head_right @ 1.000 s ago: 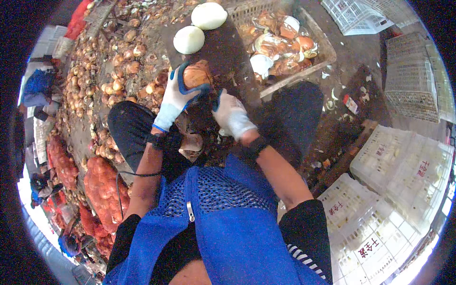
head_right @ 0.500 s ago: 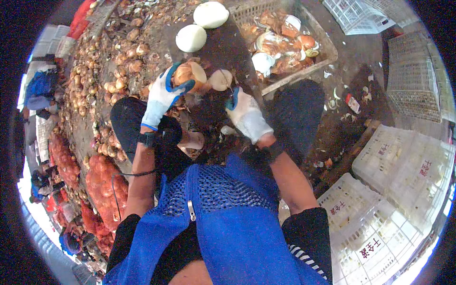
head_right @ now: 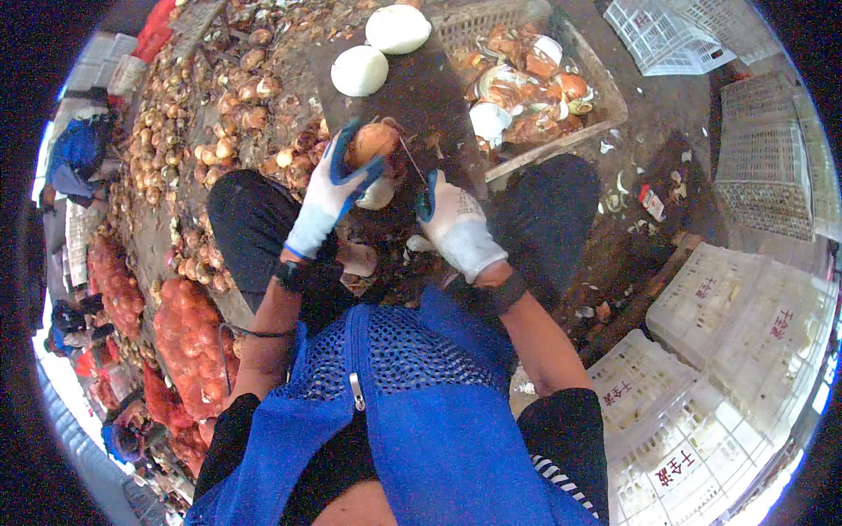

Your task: Peeling the outer skin off onions using a small knife.

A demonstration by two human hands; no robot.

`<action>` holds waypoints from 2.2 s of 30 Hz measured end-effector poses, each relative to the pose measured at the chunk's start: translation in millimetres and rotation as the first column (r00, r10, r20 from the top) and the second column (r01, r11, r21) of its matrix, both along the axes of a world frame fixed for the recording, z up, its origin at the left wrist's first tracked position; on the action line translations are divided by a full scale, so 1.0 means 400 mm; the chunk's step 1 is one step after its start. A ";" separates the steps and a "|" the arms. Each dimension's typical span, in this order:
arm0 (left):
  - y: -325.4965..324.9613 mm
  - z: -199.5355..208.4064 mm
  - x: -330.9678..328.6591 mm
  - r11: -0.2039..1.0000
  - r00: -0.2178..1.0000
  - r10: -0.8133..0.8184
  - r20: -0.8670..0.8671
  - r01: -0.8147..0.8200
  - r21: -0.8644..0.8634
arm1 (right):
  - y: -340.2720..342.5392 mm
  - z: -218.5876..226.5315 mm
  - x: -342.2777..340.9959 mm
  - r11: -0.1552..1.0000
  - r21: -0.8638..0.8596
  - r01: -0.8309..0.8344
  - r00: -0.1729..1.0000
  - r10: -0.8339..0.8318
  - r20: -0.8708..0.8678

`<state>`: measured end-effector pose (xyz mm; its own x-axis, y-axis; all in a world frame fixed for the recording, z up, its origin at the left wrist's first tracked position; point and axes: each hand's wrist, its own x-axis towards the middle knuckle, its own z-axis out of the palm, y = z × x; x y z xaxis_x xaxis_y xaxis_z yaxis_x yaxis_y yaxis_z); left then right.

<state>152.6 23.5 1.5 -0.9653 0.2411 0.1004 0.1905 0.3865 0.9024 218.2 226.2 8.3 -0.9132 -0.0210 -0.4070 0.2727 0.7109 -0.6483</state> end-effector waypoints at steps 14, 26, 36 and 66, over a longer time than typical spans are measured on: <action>0.027 -0.017 -0.027 0.989 0.985 -0.101 -0.136 0.084 -0.123 | 0.025 -0.012 -0.039 0.970 -0.238 -0.052 0.996 0.032 -0.088; 0.051 -0.014 -0.013 0.995 0.995 -0.018 -0.094 0.009 -0.098 | 0.021 -0.050 -0.059 0.943 -0.324 -0.069 0.987 0.018 -0.158; 0.051 -0.007 -0.007 0.988 0.992 -0.032 -0.126 0.012 -0.157 | 0.003 -0.094 -0.088 0.967 -0.244 -0.077 0.996 0.064 -0.060; -0.013 -0.012 0.023 0.981 0.992 0.094 -0.078 -0.106 -0.165 | -0.021 -0.011 -0.011 0.905 -0.424 0.006 0.998 -0.032 -0.053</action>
